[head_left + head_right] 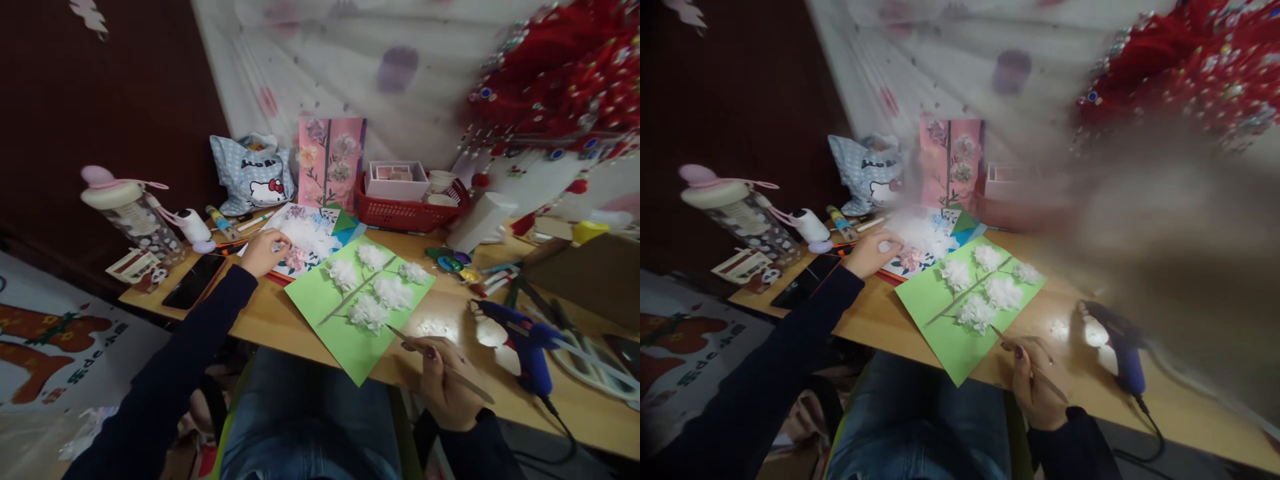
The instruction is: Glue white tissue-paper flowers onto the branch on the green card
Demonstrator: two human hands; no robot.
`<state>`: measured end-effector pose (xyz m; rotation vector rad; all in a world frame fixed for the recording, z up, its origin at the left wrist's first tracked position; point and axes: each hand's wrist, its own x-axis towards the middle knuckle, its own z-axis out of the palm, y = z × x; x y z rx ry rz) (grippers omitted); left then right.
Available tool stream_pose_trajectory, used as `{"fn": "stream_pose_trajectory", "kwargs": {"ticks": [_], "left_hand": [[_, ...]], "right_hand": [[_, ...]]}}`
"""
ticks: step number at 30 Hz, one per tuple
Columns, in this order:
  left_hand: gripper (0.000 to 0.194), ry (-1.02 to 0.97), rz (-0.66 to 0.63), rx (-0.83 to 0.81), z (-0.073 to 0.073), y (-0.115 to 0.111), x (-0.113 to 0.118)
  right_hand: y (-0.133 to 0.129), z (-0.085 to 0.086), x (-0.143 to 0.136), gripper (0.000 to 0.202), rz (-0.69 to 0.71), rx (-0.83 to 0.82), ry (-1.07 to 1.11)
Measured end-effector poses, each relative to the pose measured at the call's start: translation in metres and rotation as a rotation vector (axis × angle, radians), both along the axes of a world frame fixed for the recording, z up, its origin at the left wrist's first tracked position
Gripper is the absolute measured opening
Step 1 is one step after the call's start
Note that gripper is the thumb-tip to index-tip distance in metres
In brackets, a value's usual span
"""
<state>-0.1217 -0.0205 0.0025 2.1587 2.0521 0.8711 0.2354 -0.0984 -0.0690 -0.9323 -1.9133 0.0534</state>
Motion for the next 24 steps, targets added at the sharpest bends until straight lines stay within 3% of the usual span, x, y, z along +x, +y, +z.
{"fn": "stream_pose_trajectory", "kwargs": {"ticks": [3,5,8,13,18,24], "left_hand": [[0.015,-0.323,-0.271,-0.06,0.017,-0.017,0.02],[0.016,-0.471,-0.518,-0.338,0.025,-0.028,0.04],[0.012,-0.439,-0.707,-0.558,0.023,-0.04,0.071],[0.01,-0.294,-0.772,-0.581,-0.006,-0.038,0.103],[0.012,-0.252,-0.788,-0.468,-0.021,-0.025,0.117],[0.012,-0.298,-0.791,-0.376,-0.024,-0.018,0.125]], "right_hand": [[-0.004,-0.001,-0.006,0.026,-0.083,-0.079,0.122],[-0.011,0.001,-0.015,0.03,-0.18,-0.127,0.329],[-0.026,0.006,-0.035,0.031,-0.257,-0.151,0.628],[-0.049,0.003,-0.063,0.032,-0.205,-0.199,0.782],[-0.052,-0.01,-0.066,0.028,-0.307,-0.286,0.522],[-0.04,-0.006,-0.06,0.024,-0.362,-0.266,0.283]]}}
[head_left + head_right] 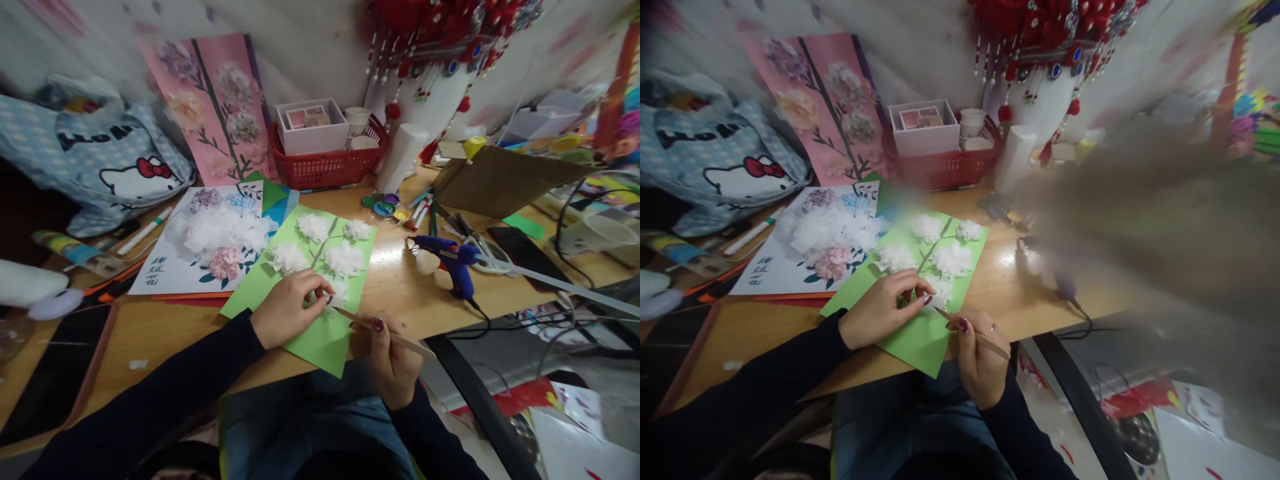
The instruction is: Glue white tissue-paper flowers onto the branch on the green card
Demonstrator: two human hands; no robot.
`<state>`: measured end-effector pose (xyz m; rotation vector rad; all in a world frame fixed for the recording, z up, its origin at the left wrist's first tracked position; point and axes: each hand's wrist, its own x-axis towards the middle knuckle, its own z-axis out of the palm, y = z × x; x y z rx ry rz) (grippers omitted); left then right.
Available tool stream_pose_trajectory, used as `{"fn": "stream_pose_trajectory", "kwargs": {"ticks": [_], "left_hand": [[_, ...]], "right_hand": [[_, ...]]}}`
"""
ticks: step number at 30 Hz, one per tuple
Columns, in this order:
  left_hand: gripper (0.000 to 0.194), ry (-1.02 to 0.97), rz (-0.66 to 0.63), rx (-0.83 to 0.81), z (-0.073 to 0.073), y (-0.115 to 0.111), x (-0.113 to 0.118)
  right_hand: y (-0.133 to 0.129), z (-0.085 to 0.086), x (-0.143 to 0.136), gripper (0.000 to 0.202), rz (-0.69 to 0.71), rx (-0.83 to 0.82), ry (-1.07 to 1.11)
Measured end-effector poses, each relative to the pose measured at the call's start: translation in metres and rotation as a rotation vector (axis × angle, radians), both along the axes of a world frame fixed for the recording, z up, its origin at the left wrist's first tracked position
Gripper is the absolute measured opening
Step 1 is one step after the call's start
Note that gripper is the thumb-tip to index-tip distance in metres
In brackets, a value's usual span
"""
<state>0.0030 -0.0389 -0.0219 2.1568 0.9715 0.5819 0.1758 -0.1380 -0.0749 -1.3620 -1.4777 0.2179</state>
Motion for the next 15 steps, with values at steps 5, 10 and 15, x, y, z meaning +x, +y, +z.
{"fn": "stream_pose_trajectory", "kwargs": {"ticks": [5,10,15], "left_hand": [[0.023,0.01,0.063,0.152,-0.009,0.0,-0.015],[0.031,0.267,0.092,0.452,-0.028,-0.008,-0.028],[0.038,0.474,0.165,0.707,-0.04,-0.019,-0.026]], "right_hand": [[0.006,0.003,0.0,0.021,-0.002,-0.026,-0.066],[0.012,0.009,-0.001,0.019,0.017,-0.06,-0.145],[0.017,0.017,0.001,0.017,0.087,-0.038,-0.289]]}}
